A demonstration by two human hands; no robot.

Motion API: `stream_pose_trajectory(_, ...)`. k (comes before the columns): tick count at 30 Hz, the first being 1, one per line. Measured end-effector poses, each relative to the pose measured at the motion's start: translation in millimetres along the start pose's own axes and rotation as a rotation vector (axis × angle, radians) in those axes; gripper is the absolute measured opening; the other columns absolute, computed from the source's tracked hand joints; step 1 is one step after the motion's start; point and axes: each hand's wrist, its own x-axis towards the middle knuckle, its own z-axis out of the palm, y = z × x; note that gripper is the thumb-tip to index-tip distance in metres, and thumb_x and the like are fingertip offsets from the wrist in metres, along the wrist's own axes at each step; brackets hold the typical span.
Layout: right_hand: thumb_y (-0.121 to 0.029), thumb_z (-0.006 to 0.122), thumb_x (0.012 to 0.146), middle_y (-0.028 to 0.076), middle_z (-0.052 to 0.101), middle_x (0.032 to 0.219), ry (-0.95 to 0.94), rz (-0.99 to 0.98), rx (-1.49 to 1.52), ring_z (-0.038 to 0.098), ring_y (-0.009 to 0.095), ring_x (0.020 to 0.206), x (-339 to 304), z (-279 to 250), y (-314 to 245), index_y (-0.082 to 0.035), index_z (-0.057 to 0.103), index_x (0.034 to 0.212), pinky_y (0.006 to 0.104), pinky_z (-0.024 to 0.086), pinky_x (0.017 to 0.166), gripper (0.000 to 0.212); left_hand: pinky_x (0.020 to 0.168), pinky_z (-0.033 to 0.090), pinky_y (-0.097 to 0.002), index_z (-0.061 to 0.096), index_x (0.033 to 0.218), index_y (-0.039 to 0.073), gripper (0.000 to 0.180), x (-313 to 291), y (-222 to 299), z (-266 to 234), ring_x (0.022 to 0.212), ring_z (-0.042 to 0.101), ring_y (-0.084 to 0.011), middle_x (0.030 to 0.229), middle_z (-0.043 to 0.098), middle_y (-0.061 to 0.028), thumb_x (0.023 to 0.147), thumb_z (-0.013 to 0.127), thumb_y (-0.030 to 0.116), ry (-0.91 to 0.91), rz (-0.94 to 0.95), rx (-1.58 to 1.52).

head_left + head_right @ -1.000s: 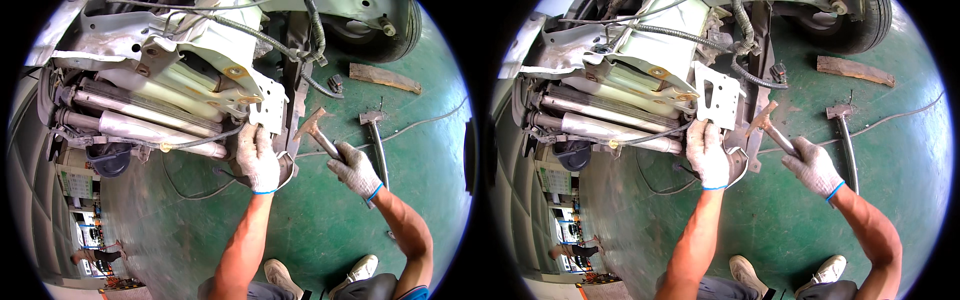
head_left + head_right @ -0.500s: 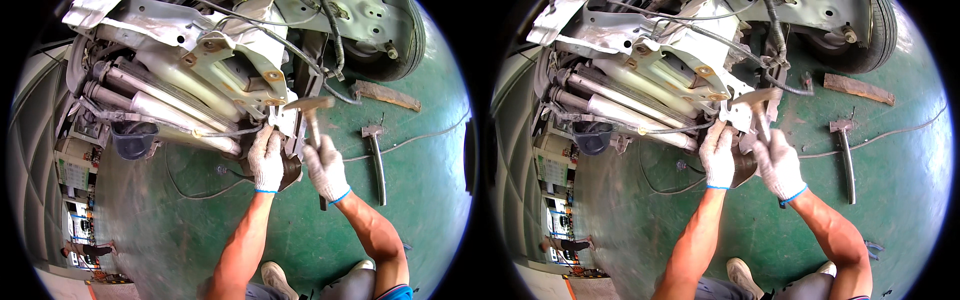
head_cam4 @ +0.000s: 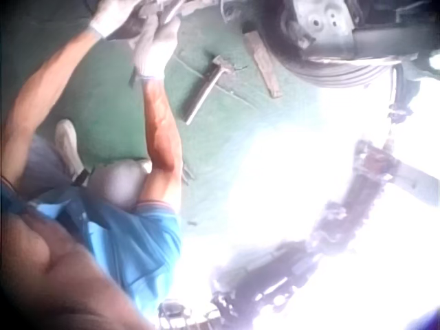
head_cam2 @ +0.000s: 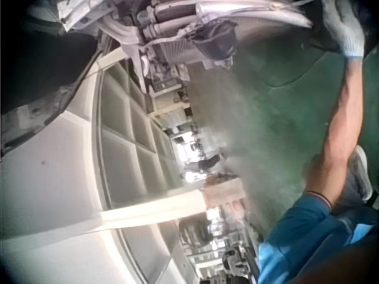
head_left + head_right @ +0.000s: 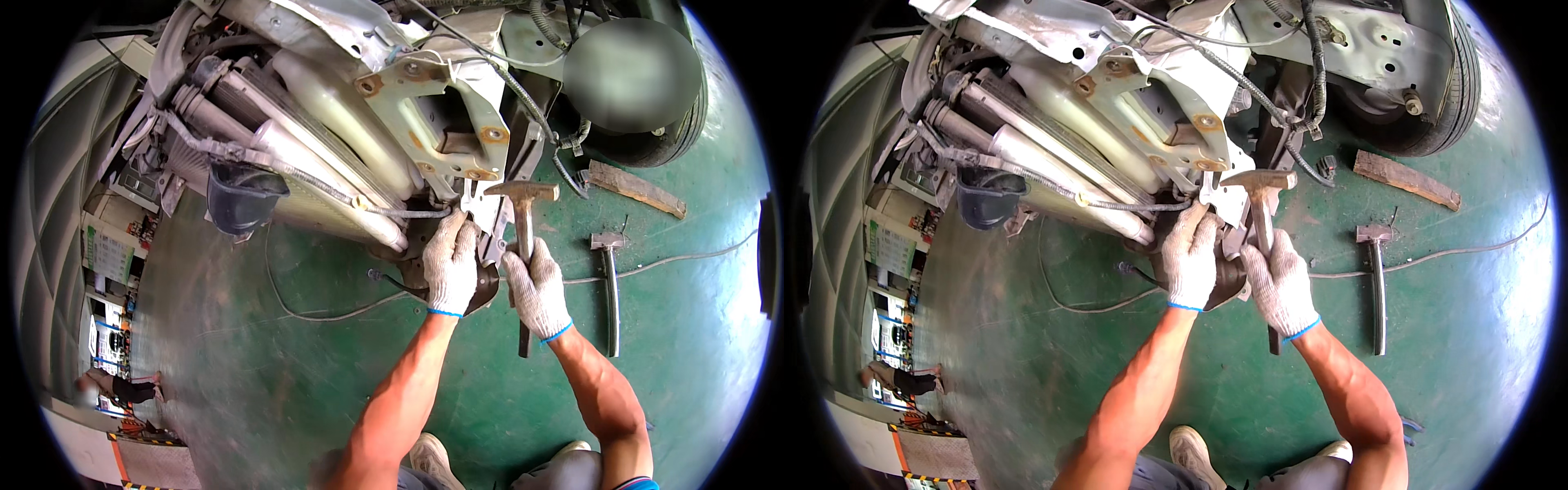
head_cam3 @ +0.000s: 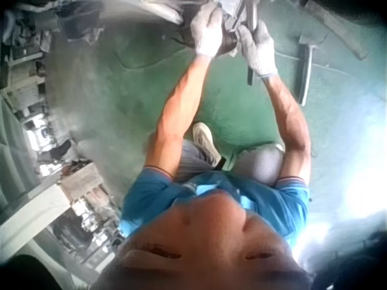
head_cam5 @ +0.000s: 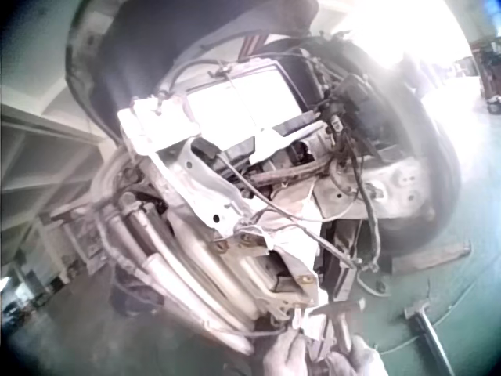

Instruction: The person sits on the floor and uses a hammer and a metal punch to strike a metal bracket attached to a car chassis. They repeatedly position the punch against the bracket and strike it with the hammer to loosen or remove fasteners.

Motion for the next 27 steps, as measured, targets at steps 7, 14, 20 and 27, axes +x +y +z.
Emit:
stream_pose_trajectory(7, -0.025, 0.065, 0.102, 0.001, 0.057, 0.071, -0.160, 0.203, 0.020, 0.055, 0.010, 0.055, -21.5, -35.7, 0.1, -0.003, 0.059, 0.106, 0.0291, 0.047, 0.049, 0.023, 0.087, 0.057, -0.0322, 0.069, 0.127, -0.003, 0.028, 6.0, -0.6, -17.7, 0.094, 0.071, -0.0201, 0.109, 0.075, -0.0124, 0.103, 0.065, 0.011, -0.170, -0.150, -0.184)
stream_pose_trajectory(14, -0.022, 0.064, 0.099, 0.001, 0.056, 0.068, -0.038, 0.422, 0.016, 0.055, 0.011, 0.050, -101.8, -103.3, 54.7, -0.004, 0.059, 0.098, 0.0279, 0.046, 0.045, 0.019, 0.079, 0.060, -0.0329, 0.070, 0.122, 0.000, 0.031, 6.5, -13.0, -88.5, 0.085, 0.072, -0.0173, 0.099, 0.076, -0.0098, 0.096, 0.074, 0.017, -0.403, -0.215, 0.134)
stream_pose_trajectory(20, -0.022, 0.068, 0.098, 0.002, 0.057, 0.070, -0.002, 0.609, 0.061, 0.057, 0.013, 0.049, -166.4, -99.0, 112.3, -0.004, 0.059, 0.100, 0.0287, 0.048, 0.044, 0.020, 0.081, 0.058, -0.0424, 0.069, 0.116, 0.006, 0.039, -20.6, -4.6, -88.5, 0.091, 0.074, -0.0302, 0.103, 0.074, -0.0149, 0.090, 0.077, 0.033, -0.530, -0.150, 0.484)
stream_pose_trajectory(27, -0.021, 0.068, 0.097, 0.003, 0.058, 0.072, -0.143, 0.728, -0.061, 0.058, 0.013, 0.053, -199.3, -73.4, 127.3, -0.002, 0.059, 0.102, 0.0296, 0.050, 0.047, 0.021, 0.086, 0.054, -0.0485, 0.069, 0.107, 0.007, 0.026, -27.2, -18.3, -90.3, 0.101, 0.069, -0.0358, 0.105, 0.072, -0.0137, 0.091, 0.071, 0.028, -0.545, -0.012, 0.652)
